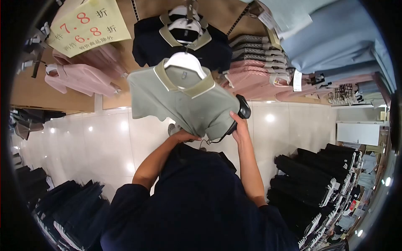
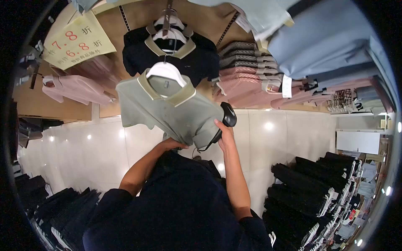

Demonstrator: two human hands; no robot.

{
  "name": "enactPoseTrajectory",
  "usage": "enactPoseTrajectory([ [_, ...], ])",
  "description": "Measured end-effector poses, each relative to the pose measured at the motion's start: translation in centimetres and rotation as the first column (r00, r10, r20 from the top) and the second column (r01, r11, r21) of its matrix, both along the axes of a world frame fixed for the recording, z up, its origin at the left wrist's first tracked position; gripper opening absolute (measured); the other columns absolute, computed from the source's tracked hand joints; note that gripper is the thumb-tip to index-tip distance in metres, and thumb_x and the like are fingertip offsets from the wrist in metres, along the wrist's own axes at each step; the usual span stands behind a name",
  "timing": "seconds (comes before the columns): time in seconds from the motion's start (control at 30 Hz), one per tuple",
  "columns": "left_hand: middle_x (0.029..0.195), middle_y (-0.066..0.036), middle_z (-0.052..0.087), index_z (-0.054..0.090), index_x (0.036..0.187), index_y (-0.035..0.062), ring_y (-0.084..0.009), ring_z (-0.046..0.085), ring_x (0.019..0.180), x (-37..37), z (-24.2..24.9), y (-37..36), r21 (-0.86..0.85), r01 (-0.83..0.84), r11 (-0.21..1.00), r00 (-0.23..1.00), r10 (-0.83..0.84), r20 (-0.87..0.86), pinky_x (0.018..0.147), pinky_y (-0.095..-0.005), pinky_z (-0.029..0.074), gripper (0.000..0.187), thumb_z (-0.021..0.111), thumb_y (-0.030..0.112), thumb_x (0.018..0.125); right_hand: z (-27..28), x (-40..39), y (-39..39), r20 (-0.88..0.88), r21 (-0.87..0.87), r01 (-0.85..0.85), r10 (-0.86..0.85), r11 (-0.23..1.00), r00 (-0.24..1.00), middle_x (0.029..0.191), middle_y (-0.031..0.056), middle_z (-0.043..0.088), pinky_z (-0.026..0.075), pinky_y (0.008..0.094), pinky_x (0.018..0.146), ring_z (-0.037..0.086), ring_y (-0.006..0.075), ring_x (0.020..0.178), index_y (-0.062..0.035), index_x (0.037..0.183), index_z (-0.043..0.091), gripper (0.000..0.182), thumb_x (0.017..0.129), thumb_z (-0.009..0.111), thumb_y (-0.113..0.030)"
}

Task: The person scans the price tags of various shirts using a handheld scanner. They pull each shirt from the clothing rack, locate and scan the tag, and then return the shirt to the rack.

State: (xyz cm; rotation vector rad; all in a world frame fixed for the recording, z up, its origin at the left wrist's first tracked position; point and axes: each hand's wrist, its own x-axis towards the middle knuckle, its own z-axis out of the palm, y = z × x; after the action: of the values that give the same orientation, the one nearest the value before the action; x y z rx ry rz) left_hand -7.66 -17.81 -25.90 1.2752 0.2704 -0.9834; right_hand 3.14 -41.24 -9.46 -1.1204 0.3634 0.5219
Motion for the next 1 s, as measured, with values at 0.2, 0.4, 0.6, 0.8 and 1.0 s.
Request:
enactPoseTrajectory([
  [0.2, 0.128, -0.02, 0.063, 0.057, 0.131, -0.0057, -0.0299, 0.057, 0.123, -7.6, -4.5, -7.9, 0.401, -0.106, 0.91, 0.898, -0.086, 0.432, 0.105, -0.0375, 0.044, 0.083, 0.089, 0.039, 0.068, -1.7, -2.9, -6.4, 0.022, -0.21, -0.196, 0.205, 0.958, 0.979, 0.114, 0.0095, 0.065, 0.055, 0.039, 0.084, 0.065, 0.0206, 0.098, -0.0019, 0.124, 0.058, 0.04, 0.088, 0.072, -0.012],
  [0.4, 0.132, -0.019, 0.06, 0.048, 0.139, -0.0063, -0.0297, 0.06, 0.118, -12.4, -4.1, -13.5, 0.018, -0.701, 0.713, 0.712, 0.701, -0.045, 0.099, -0.035, 0.049, 0.075, 0.082, 0.019, 0.078, -8.2, -7.4, -15.5, -0.116, -0.232, -0.341, 0.322, 0.911, 0.939, 0.092, 0.0063, 0.07, 0.052, 0.0319, 0.066, 0.071, 0.0208, 0.086, -0.0082, 0.099, 0.062, 0.013, 0.091, 0.069, -0.016],
  [0.6, 0.125, -0.021, 0.064, 0.057, 0.129, -0.0081, -0.026, 0.06, 0.119, -17.1, 3.5, -14.5, 0.179, -0.369, 0.912, 0.929, 0.369, 0.034, 0.101, -0.0341, 0.047, 0.067, 0.085, 0.018, 0.074, -12.0, -13.1, -21.9, -0.205, -0.184, -0.32, 0.282, 0.929, 0.937, 0.094, 0.0068, 0.069, 0.052, 0.0327, 0.068, 0.071, 0.0207, 0.086, -0.0092, 0.101, 0.063, 0.017, 0.09, 0.072, -0.019],
  [0.8, 0.122, -0.022, 0.065, 0.057, 0.125, -0.0097, -0.0303, 0.064, 0.113, -18.3, 4.6, -14.7, -0.211, -0.749, 0.628, 0.662, 0.713, -0.232, 0.104, -0.0418, 0.048, 0.051, 0.07, 0.018, 0.084, -13.3, -14.1, -23.3, -0.129, -0.193, -0.334, 0.314, 0.923, 0.941, 0.104, 0.0101, 0.071, 0.053, 0.0329, 0.071, 0.071, 0.0219, 0.093, -0.0076, 0.108, 0.062, 0.025, 0.089, 0.073, -0.02],
  [1.0, 0.127, -0.02, 0.064, 0.052, 0.132, -0.0077, -0.0352, 0.062, 0.117, -14.5, 14.8, -14.7, -0.555, -0.78, 0.291, 0.463, 0.864, -0.198, 0.105, -0.0475, 0.048, 0.046, 0.055, 0.014, 0.092, -9.9, -13.8, -21.9, 0.007, -0.001, -0.405, 0.405, 0.914, 0.914, 0.121, 0.0132, 0.068, 0.053, 0.032, 0.072, 0.065, 0.0222, 0.115, -0.0062, 0.124, 0.056, 0.038, 0.093, 0.07, -0.023],
])
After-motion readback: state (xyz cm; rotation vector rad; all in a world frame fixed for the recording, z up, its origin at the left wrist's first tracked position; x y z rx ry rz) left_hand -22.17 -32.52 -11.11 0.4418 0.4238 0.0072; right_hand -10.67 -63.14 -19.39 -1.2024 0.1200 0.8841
